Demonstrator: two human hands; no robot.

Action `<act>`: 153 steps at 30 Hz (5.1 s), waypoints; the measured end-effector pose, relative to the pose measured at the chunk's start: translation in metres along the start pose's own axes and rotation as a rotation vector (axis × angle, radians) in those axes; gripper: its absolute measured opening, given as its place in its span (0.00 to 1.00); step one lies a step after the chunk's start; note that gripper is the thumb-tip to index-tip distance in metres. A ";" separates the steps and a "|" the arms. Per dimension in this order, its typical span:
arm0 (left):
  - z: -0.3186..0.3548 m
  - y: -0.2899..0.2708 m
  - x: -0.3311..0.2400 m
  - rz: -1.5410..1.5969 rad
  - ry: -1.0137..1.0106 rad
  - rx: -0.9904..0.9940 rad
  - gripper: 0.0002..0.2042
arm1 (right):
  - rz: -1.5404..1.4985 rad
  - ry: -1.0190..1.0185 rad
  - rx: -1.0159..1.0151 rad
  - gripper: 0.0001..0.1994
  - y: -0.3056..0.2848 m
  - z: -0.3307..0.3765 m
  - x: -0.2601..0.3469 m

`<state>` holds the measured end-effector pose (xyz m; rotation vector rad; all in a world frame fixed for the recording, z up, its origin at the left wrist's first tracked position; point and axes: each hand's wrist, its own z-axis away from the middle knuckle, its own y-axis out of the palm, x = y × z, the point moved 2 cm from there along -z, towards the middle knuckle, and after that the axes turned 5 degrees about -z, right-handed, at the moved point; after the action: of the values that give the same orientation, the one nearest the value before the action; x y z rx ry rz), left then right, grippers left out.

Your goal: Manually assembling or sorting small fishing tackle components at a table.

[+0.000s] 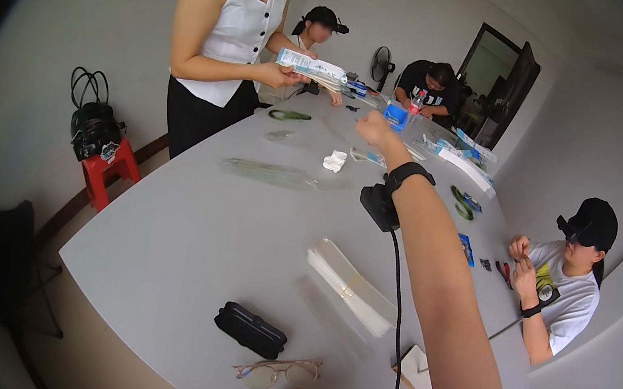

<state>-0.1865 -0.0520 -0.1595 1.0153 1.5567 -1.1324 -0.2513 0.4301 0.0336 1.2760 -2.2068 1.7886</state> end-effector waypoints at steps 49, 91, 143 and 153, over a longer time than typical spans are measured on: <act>-0.003 -0.006 -0.010 -0.078 0.020 0.046 0.04 | 0.372 0.008 0.336 0.15 0.103 0.093 -0.162; 0.001 0.002 -0.003 -0.001 -0.064 -0.093 0.04 | 0.453 -0.002 0.303 0.17 0.114 -0.010 -0.149; -0.018 0.005 0.014 -0.073 -0.036 -0.124 0.07 | 0.096 0.108 0.335 0.08 -0.183 0.395 -0.266; -0.012 0.000 0.012 -0.088 -0.080 -0.132 0.07 | -0.052 0.160 0.375 0.06 -0.138 0.397 -0.288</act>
<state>-0.1913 -0.0392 -0.1698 0.8117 1.6024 -1.1013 0.2011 0.2645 -0.1314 1.1767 -1.7975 2.2695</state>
